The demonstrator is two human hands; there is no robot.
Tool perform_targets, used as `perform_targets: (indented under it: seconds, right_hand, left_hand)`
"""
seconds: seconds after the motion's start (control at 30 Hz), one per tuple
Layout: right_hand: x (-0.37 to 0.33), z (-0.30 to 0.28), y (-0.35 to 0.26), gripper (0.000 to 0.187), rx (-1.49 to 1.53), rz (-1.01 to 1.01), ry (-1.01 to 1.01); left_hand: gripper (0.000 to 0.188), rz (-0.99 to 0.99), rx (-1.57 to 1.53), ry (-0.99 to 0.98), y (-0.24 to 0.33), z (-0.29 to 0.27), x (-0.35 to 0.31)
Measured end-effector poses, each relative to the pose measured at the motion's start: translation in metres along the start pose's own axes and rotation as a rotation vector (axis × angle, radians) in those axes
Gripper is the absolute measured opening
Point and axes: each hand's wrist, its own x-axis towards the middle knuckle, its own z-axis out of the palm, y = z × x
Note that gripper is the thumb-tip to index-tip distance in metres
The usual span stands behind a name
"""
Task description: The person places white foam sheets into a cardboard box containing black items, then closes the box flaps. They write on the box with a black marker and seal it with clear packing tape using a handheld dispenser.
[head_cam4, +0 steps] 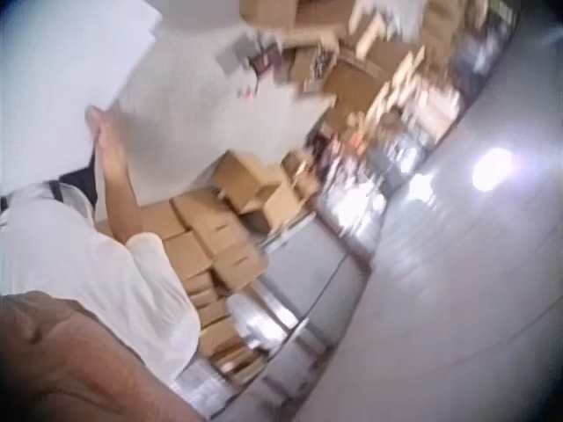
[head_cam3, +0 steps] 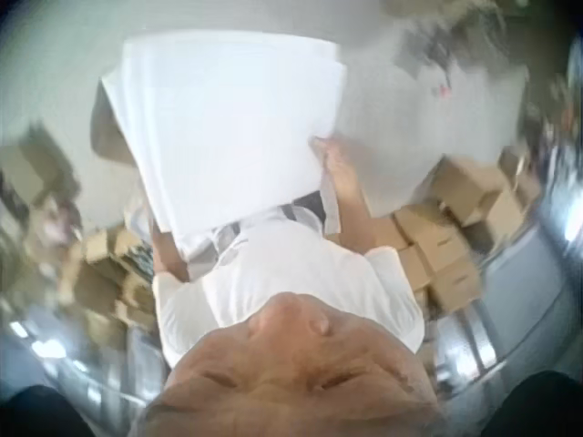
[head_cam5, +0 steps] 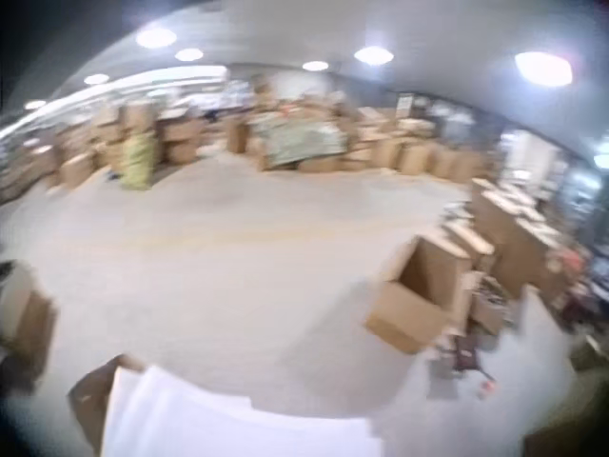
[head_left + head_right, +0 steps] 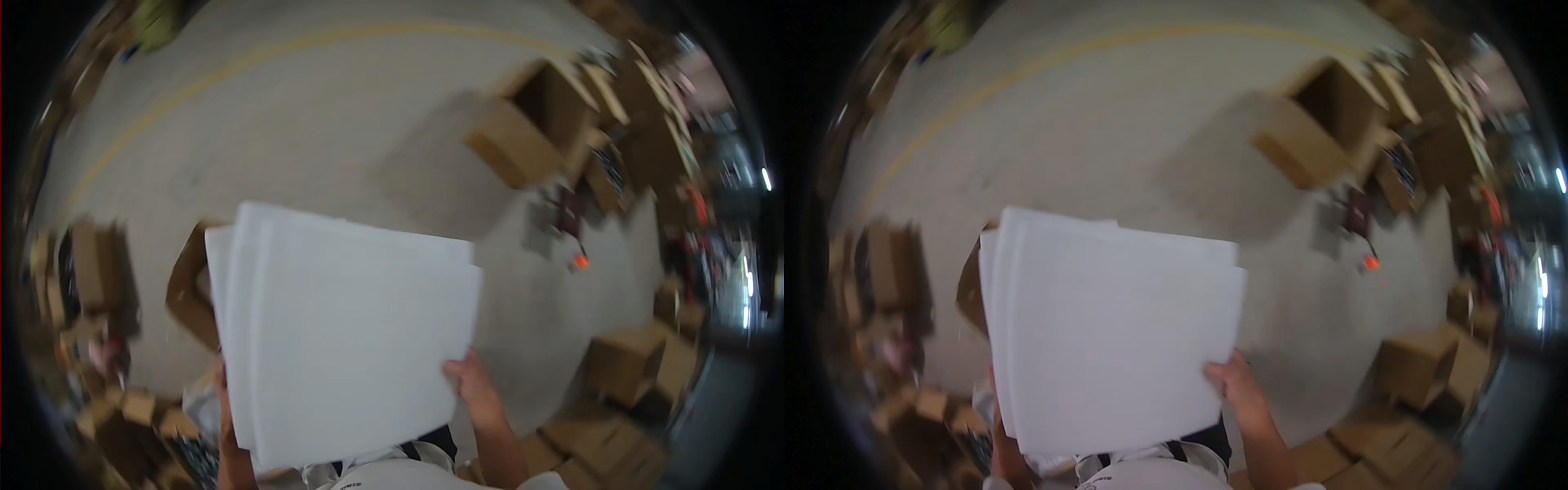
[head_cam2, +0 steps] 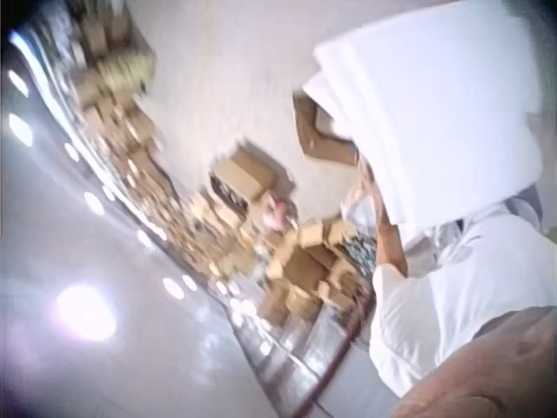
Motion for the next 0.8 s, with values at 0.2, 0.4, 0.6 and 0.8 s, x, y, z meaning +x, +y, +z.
perform_targets:
  seconds: [0.2, 0.4, 0.6, 0.8]
  right_hand:
    - [-0.164, -0.201, -0.121, 0.07, -0.138, -0.091, 0.211]
    - [-0.29, -0.37, -0.233, 0.067, -0.461, -0.253, 0.208]
    - [-0.328, -0.457, -0.323, 0.062, -0.529, -0.197, 0.418]
    - [-0.323, -0.59, -0.373, 0.066, -0.296, -0.238, 0.542]
  left_hand:
    - [0.038, -0.21, 0.201, -0.394, 0.075, 0.243, -0.085]
    - [0.039, 0.207, 0.244, -1.152, 0.14, 0.506, -0.032]
    - [0.045, -0.226, 0.247, -1.317, 0.161, 0.739, -0.066]
    - [0.048, -0.42, 0.393, -1.508, 0.138, 0.969, -0.107]
